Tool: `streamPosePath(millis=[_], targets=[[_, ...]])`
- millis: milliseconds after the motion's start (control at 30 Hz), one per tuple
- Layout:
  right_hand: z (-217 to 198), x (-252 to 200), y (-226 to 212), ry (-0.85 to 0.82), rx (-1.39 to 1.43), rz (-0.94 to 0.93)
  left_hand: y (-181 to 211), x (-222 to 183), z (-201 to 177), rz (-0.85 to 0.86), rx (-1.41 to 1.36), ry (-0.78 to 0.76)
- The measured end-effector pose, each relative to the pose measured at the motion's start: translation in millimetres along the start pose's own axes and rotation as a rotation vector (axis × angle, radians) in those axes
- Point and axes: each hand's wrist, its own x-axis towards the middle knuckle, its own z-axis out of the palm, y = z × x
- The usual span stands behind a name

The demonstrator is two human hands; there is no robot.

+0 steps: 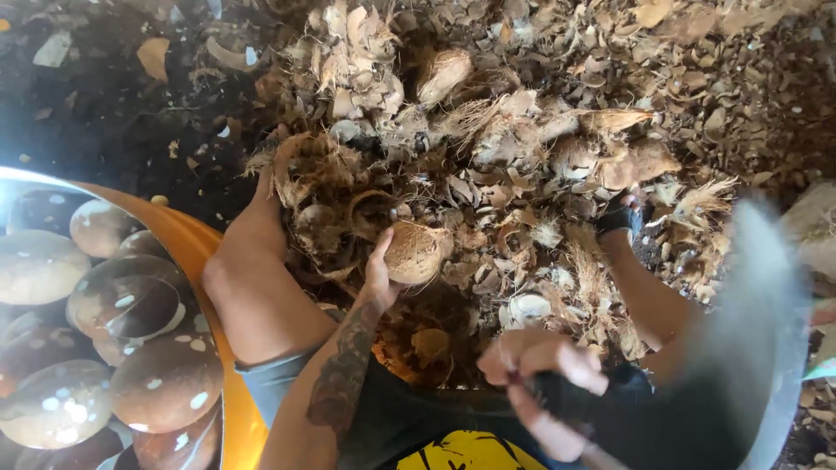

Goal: Peeling the outer husk of coconuts using a knife and placing the peeled coconuts into a large bucket.

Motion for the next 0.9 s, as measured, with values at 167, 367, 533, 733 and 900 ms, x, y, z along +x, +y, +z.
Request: streamPosePath(millis=[167,367,533,733,900], targets=[[-40.8,-94.3,184.9,-0.118,0.334,0.844,2.7,-0.2,-3.3,0.115,-0.137,-0.259],[-11.2,-75.1,112.4,-0.297,-0.45,0.795,9.9,-36.8,17.5,0.072,0.143,-0.085],[17.8,-32.6,25.4,-0.109,-0.204,0.079,-3.1,-14.3,3.1,0.087,0.069,-0.03],[-27.0,-79.5,153.4,-0.265,-0.561,1.105,0.0,-12.4,5.4,0.212,0.028,-0.467],[-5.8,-56.3,80.0,-0.039,-0.12,0.943,0.0,-34.2,13.4,0.105,0.133,-0.112]])
